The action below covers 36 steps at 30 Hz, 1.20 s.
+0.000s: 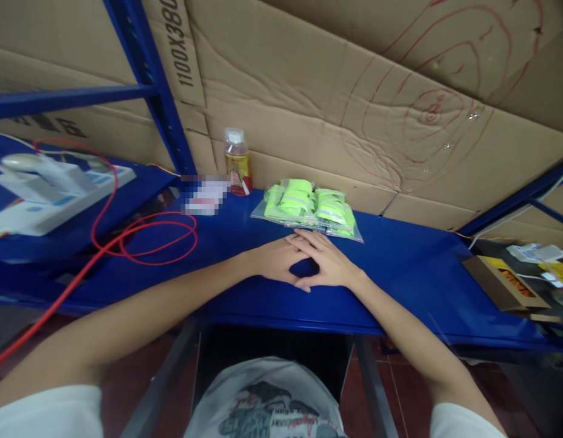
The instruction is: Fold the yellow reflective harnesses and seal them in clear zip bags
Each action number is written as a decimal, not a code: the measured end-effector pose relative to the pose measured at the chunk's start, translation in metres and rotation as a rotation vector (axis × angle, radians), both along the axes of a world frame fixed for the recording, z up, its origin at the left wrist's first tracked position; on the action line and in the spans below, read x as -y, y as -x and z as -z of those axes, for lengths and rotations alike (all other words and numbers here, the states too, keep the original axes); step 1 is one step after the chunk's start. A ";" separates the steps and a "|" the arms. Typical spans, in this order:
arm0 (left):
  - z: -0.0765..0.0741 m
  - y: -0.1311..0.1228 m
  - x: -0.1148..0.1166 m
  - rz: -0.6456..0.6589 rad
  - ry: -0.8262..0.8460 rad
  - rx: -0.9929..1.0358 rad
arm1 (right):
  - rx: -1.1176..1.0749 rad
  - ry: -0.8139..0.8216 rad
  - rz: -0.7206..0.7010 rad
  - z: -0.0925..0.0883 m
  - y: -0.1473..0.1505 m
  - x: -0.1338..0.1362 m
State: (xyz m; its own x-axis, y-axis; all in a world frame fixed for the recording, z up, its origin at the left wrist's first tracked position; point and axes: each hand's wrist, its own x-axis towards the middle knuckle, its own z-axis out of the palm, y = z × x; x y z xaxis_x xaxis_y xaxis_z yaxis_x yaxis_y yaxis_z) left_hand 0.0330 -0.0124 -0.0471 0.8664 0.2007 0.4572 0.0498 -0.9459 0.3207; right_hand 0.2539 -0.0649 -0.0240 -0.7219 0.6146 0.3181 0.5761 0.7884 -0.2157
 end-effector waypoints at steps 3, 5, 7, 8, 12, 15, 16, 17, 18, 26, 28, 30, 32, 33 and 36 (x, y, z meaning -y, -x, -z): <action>-0.005 0.003 -0.002 -0.062 -0.108 0.007 | -0.085 -0.209 0.094 -0.005 -0.017 -0.011; -0.009 0.007 -0.005 -0.118 -0.167 0.025 | -0.156 -0.372 0.265 -0.008 -0.036 -0.021; -0.014 0.011 -0.011 -0.180 -0.213 0.060 | -0.180 -0.458 0.402 -0.008 -0.056 -0.031; -0.017 0.013 -0.014 -0.220 -0.235 0.079 | -0.168 -0.460 0.442 -0.007 -0.065 -0.035; -0.026 0.026 -0.032 -0.477 -0.319 0.169 | -0.104 -0.366 0.500 0.001 -0.086 -0.047; -0.026 0.035 -0.045 -0.702 -0.281 0.198 | -0.082 -0.297 0.497 0.004 -0.085 -0.049; -0.025 0.037 -0.049 -0.755 -0.238 0.191 | -0.078 -0.283 0.495 0.004 -0.083 -0.049; -0.024 0.039 -0.051 -0.796 -0.189 0.176 | -0.075 -0.274 0.496 0.004 -0.081 -0.048; -0.022 0.039 -0.053 -0.827 -0.143 0.156 | -0.074 -0.268 0.499 0.004 -0.079 -0.048; -0.016 0.032 -0.048 -0.848 -0.109 0.033 | -0.272 -0.279 0.549 0.003 -0.082 -0.047; -0.015 0.032 -0.047 -0.835 -0.105 0.046 | -0.307 -0.293 0.557 0.001 -0.083 -0.045; -0.013 0.032 -0.048 -0.824 -0.093 0.056 | -0.257 -0.301 0.538 -0.001 -0.083 -0.043; -0.011 0.032 -0.049 -0.809 -0.084 0.056 | -0.179 -0.285 0.506 0.000 -0.082 -0.043; -0.011 0.033 -0.050 -0.798 -0.081 0.051 | -0.154 -0.273 0.494 0.001 -0.081 -0.044; -0.011 0.035 -0.054 -0.761 -0.068 0.019 | -0.171 -0.251 0.500 0.004 -0.083 -0.048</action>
State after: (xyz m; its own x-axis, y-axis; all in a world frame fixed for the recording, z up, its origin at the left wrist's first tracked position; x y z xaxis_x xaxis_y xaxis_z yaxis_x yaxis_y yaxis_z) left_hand -0.0024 0.0418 -0.0364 0.4922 0.7099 0.5038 0.6908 -0.6707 0.2701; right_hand 0.3365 -0.0165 -0.0278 -0.2891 0.7580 0.5847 0.8648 0.4687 -0.1800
